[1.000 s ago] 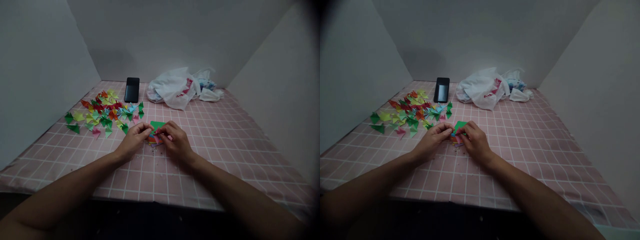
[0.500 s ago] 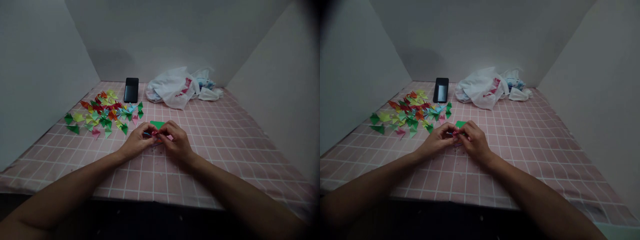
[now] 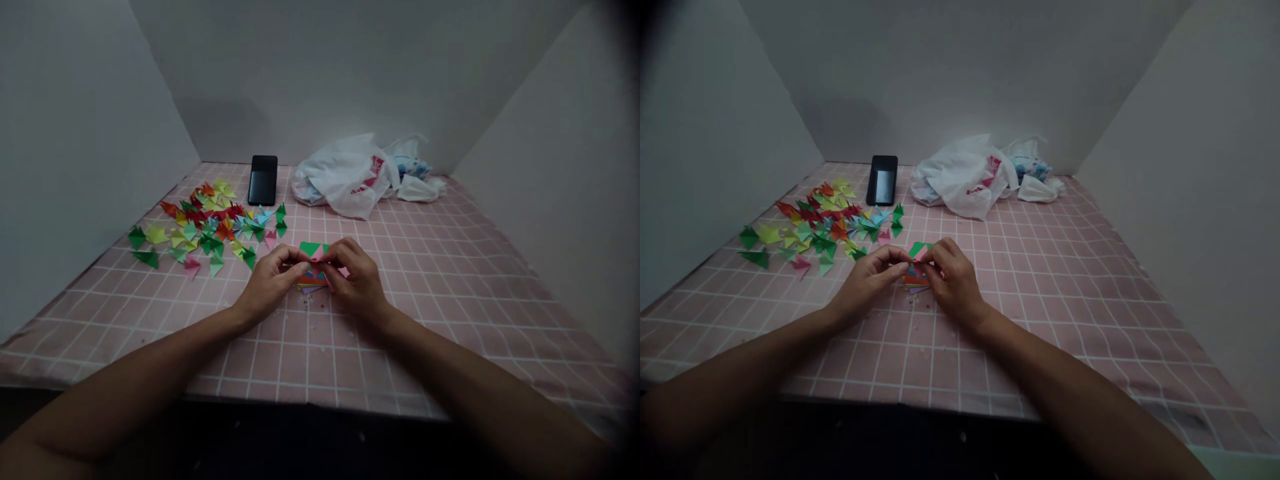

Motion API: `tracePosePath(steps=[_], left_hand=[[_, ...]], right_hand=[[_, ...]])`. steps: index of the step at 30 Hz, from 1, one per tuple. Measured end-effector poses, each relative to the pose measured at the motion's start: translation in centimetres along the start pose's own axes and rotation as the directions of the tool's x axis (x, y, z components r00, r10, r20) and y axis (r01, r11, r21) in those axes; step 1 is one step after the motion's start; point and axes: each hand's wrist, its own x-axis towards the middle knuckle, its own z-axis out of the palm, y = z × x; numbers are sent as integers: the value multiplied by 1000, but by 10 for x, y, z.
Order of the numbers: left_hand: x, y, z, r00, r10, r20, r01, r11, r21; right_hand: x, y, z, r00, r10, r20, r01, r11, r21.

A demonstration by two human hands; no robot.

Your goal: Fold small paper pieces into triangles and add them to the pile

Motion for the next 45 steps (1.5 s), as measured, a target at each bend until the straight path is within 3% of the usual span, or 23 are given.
tracePosePath(steps=[9, 13, 18, 27, 33, 37, 45], left_hand=[[-1, 6, -1, 999, 44, -10, -43, 996, 80], [-2, 4, 2, 997, -72, -4, 71, 994, -85], [-3, 2, 6, 967, -245, 69, 253, 904, -345], [-1, 4, 5, 959, -270, 83, 283, 907, -313], [1, 4, 1, 981, -183, 55, 191, 958, -214], [2, 7, -3, 995, -91, 34, 93, 994, -59], [5, 3, -5, 1000, -13, 5, 13, 997, 70]], right_hand=[[-1, 2, -1, 997, -67, 50, 69, 997, -42], [-2, 2, 0, 994, -78, 72, 84, 993, -83], [-3, 0, 0, 992, -76, 104, 89, 989, -121], [-4, -2, 0, 990, -35, 133, 53, 990, -130], [-3, -1, 1, 987, -85, 137, 104, 985, -138], [-3, -2, 0, 987, -60, 148, 76, 992, -102], [-3, 1, 2, 992, -24, 127, 32, 997, -64]])
